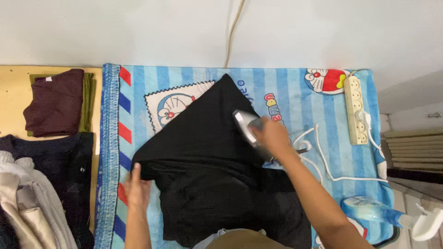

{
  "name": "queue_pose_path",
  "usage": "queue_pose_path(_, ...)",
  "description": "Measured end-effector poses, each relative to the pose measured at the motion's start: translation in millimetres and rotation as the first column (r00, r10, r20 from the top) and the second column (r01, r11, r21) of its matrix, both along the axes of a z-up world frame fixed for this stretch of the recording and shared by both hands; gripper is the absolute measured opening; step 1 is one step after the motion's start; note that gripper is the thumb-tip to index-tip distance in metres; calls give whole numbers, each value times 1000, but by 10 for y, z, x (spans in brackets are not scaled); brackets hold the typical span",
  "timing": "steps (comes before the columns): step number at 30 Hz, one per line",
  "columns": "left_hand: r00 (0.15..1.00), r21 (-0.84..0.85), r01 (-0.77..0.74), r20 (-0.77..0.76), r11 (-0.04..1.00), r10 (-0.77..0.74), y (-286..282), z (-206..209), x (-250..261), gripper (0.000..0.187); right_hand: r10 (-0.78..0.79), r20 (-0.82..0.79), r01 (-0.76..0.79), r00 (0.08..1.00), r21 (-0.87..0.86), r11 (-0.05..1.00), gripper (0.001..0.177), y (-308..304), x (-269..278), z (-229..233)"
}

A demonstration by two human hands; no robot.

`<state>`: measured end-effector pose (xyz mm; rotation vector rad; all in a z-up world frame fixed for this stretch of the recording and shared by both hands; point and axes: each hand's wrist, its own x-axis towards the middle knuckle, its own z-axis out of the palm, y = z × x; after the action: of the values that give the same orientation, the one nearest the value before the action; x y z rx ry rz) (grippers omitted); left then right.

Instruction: The person irons several garments on a table covered with a Doraemon towel. They spray water on a beige shirt, a black long-sleeve top, and black shorts, then iron each item and fold it. The person retrieves clothes from a laundry basket and places the finished items on a stack.

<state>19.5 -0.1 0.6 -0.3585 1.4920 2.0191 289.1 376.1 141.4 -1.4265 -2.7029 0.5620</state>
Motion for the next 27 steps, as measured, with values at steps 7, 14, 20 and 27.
queue_pose_path(7, 957, -253, -15, -283, 967, -59, 28, 42, 436, 39, 147, 14, -148, 989, 115, 982, 51, 325, -813, -90)
queue_pose_path(14, 699, -572, -234, -661, 786, -272, -88, 95, 460, 40, 345, 43, -348, 937, 102, 932, 49, 922, -1378, 60)
queue_pose_path(20, 726, -635, -324, -642, 701, -245, -123, -5, 545, 45, 267, -10, -267, 964, -53, 962, 35, 609, -1506, 144)
queue_pose_path(27, 747, -618, -332, -634, 713, -202, -110, -81, 517, 40, 486, 29, -480, 873, -116, 869, 32, -753, -1747, 24)
